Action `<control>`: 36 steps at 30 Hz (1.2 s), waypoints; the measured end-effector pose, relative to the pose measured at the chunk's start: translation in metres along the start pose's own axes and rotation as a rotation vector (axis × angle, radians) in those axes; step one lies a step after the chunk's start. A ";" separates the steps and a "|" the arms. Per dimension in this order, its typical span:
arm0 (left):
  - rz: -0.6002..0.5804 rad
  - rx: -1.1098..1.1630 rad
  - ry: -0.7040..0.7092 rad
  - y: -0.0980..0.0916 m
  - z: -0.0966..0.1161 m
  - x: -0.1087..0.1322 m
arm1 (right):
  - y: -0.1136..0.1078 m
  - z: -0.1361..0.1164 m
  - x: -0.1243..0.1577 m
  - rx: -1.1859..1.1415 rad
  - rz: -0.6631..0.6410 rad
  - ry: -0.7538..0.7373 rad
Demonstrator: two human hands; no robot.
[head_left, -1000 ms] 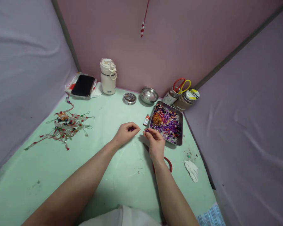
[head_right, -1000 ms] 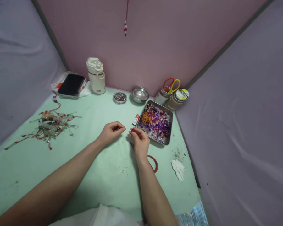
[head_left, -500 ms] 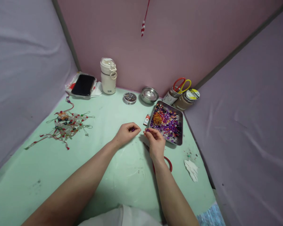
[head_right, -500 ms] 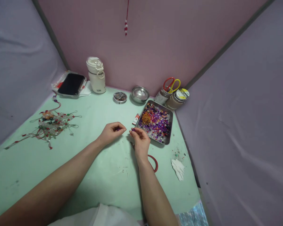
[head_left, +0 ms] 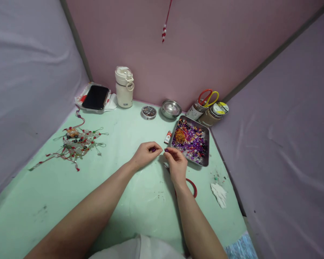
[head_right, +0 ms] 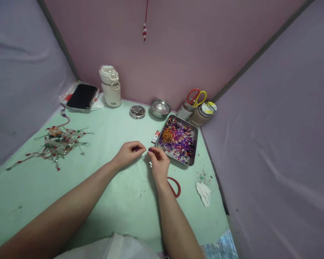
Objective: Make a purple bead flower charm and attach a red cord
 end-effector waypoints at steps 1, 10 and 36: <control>-0.007 -0.002 -0.002 0.001 -0.001 0.000 | 0.000 0.000 0.000 0.012 -0.004 -0.009; -0.017 0.045 -0.041 0.004 -0.004 0.000 | 0.003 -0.007 0.003 0.088 -0.029 -0.049; -0.207 0.265 -0.217 0.020 -0.006 0.007 | 0.002 -0.036 0.010 0.413 0.018 -0.511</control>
Point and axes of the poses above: each hand's wrist, its own x-axis away from the middle knuckle, its own y-axis out of the palm, z = x × y, the point moved 9 cm from there along -x, towards the middle knuckle, and after that the axes turned 14 degrees about z, right-handed, at the moved point
